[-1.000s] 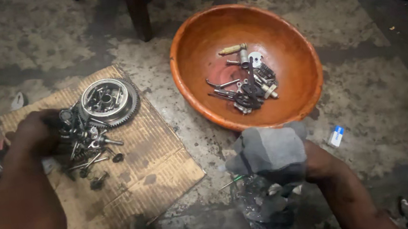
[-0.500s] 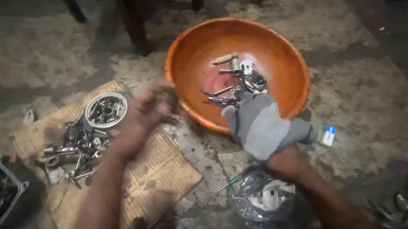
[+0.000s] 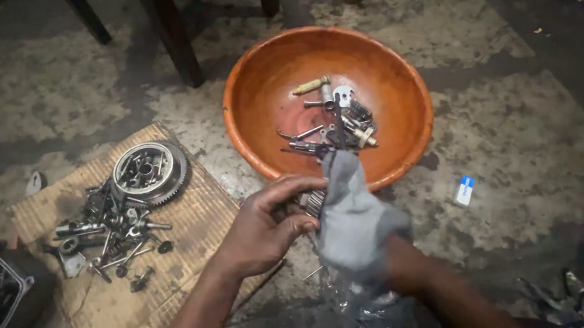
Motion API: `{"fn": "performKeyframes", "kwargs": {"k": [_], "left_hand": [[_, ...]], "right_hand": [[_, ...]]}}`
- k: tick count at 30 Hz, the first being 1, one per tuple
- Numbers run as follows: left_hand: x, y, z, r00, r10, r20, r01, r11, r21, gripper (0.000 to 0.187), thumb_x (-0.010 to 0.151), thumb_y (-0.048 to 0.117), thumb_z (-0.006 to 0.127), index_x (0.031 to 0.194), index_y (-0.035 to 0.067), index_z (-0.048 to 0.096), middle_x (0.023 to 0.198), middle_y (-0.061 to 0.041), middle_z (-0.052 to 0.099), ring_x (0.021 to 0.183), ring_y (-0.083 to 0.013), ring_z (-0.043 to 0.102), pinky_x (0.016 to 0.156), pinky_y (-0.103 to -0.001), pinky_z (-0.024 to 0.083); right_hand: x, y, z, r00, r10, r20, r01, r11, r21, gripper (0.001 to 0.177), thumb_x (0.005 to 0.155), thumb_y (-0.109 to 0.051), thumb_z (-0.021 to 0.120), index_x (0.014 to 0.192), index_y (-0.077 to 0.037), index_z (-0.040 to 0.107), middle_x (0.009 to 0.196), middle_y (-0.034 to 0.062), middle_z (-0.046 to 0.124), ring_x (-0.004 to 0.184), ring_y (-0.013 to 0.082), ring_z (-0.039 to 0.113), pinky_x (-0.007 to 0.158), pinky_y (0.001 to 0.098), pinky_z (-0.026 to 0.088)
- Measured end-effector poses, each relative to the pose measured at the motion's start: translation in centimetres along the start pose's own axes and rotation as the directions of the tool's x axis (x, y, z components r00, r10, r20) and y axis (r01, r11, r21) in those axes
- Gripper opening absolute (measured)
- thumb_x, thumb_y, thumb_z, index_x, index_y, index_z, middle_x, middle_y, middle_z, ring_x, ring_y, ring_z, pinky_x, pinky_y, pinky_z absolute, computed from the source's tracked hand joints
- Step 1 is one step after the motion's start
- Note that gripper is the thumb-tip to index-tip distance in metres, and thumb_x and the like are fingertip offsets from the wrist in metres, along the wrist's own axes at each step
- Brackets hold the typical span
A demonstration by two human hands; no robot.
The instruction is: The person sits on the floor and wipes various small mechanical parts, including gears, springs, and metal rods, using a grey cloth. The parts are picked up one by one from a cardboard sheet and an orange basin, wiped thoroughly, and then placed back into the basin.
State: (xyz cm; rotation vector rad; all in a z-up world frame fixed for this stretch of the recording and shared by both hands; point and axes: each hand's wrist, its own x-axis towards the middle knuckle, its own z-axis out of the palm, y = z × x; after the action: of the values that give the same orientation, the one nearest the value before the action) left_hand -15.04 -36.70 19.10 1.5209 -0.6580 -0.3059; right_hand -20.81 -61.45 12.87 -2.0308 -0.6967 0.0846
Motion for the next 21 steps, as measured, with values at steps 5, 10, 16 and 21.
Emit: {"fn": "performKeyframes", "kwargs": {"k": [5, 10, 16, 21], "left_hand": [[1.4, 2.5, -0.3, 0.952, 0.287, 0.110, -0.307, 0.906, 0.291, 0.044, 0.087, -0.003, 0.071, 0.129, 0.008, 0.062, 0.123, -0.010, 0.062, 0.107, -0.0187, 0.066, 0.088, -0.031, 0.061], [1.7, 1.3, 0.8, 0.896, -0.442, 0.050, 0.440, 0.897, 0.041, 0.034, 0.104, 0.017, 0.064, 0.137, 0.010, 0.061, 0.101, -0.013, 0.065, 0.079, -0.0152, 0.063, 0.072, -0.032, 0.055], [1.6, 0.0, 1.2, 0.983, -0.127, 0.129, 0.158, 0.951, -0.267, 0.042, 0.095, -0.002, 0.065, 0.135, 0.007, 0.054, 0.119, -0.008, 0.061, 0.100, -0.0146, 0.065, 0.091, -0.031, 0.059], [1.9, 0.4, 1.7, 0.976, 0.217, 0.029, -0.218, 0.952, 0.214, 0.039, 0.089, -0.010, 0.064, 0.126, 0.004, 0.059, 0.134, -0.010, 0.055, 0.118, -0.0176, 0.066, 0.097, -0.033, 0.060]], "right_hand": [[1.4, -0.9, 0.3, 0.998, 0.003, -0.061, -0.006, 0.999, -0.046, 0.025, 0.077, -0.028, 0.067, 0.098, -0.015, 0.067, 0.099, 0.0100, 0.063, 0.094, 0.0330, 0.061, 0.079, 0.0475, 0.045], [3.9, -3.5, -2.2, 0.967, -0.245, 0.069, 0.234, 0.750, -0.619, 0.019, 0.076, -0.028, 0.066, 0.089, -0.016, 0.068, 0.089, 0.0081, 0.064, 0.085, 0.0316, 0.063, 0.072, 0.0475, 0.047], [3.6, -3.3, -2.4, 0.978, 0.118, -0.173, -0.059, 0.949, 0.311, 0.020, 0.081, -0.023, 0.063, 0.095, -0.011, 0.071, 0.091, 0.0103, 0.067, 0.080, 0.0286, 0.066, 0.068, 0.0438, 0.051], [2.0, -0.1, 0.0, 0.873, 0.450, -0.188, -0.100, 0.543, 0.833, 0.020, 0.094, -0.013, 0.061, 0.108, -0.004, 0.072, 0.101, 0.0113, 0.069, 0.086, 0.0224, 0.067, 0.072, 0.0378, 0.055]]}}
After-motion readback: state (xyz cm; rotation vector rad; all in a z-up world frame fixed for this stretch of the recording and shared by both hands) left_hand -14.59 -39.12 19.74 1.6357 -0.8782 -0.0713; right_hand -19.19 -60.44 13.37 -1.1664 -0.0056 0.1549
